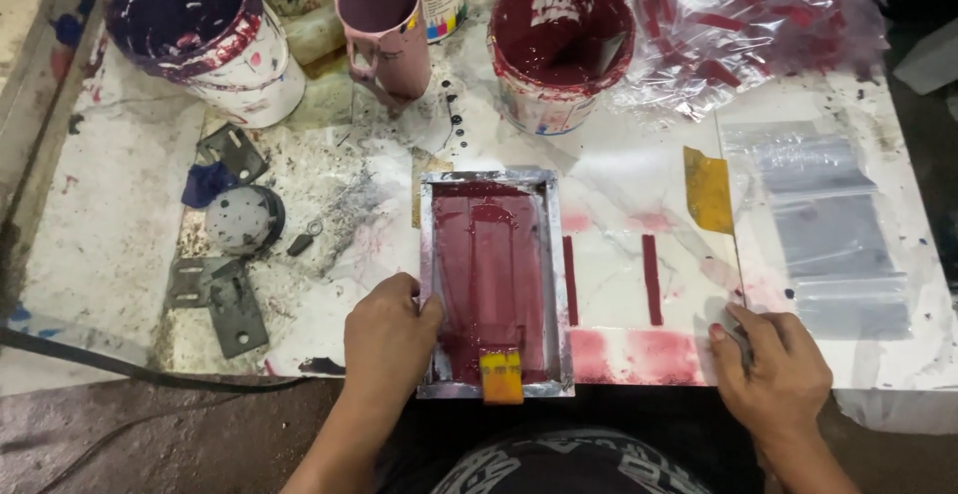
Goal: The person stirs dark red ink in a container using a stick, then pours it into a rectangular metal tray. They spread the ink evenly across the tray with their fingers and place a clear plastic sheet over a white surface on the table.
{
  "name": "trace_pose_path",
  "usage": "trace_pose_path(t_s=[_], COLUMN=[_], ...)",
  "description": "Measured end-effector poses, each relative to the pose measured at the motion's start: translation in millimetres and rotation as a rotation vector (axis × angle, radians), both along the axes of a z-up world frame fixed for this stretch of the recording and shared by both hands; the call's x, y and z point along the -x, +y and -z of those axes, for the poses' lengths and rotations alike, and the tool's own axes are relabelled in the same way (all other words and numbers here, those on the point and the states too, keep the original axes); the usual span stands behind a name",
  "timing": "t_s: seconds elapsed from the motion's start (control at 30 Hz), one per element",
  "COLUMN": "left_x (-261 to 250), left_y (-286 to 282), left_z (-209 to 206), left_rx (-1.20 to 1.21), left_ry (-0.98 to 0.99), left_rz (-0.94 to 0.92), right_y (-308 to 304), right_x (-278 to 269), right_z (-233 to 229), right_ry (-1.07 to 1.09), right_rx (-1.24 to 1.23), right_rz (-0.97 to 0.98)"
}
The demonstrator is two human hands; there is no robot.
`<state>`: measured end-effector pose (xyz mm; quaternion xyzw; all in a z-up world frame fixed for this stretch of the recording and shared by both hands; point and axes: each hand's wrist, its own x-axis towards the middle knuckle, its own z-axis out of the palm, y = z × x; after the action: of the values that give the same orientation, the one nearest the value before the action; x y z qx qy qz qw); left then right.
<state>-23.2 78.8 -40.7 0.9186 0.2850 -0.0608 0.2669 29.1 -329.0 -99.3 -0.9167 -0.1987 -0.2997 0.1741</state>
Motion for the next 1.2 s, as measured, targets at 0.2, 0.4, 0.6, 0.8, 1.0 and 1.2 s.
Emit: trace_pose_path(t_s=[0.2,0.4,0.6,0.8,1.0,1.2], left_x=[2,3,7,7,5,5], left_y=[0,0,1,-1,-1,1], left_z=[-1,-8,9,6,-4,6], left_rx=[-0.004,0.016,-0.007,-0.034,0.014,-0.016], left_ry=[-0.011,0.048,-0.015,-0.01,0.047,0.025], left_rz=[0.031,0.021,0.021,0.048,0.027,0.037], right_y=[-4,-5,-6,-3,-1,-1], right_x=[2,0,1,-1,0,0], right_z=[6,9,9,4,1,2], right_ry=[0.033,0.022,0.025,-0.005,0.001,0.003], right_rx=[0.031,0.042,0.032,0.044,0.05,0.056], right_rz=[0.033,0.049,0.038,0.013,0.015,0.036])
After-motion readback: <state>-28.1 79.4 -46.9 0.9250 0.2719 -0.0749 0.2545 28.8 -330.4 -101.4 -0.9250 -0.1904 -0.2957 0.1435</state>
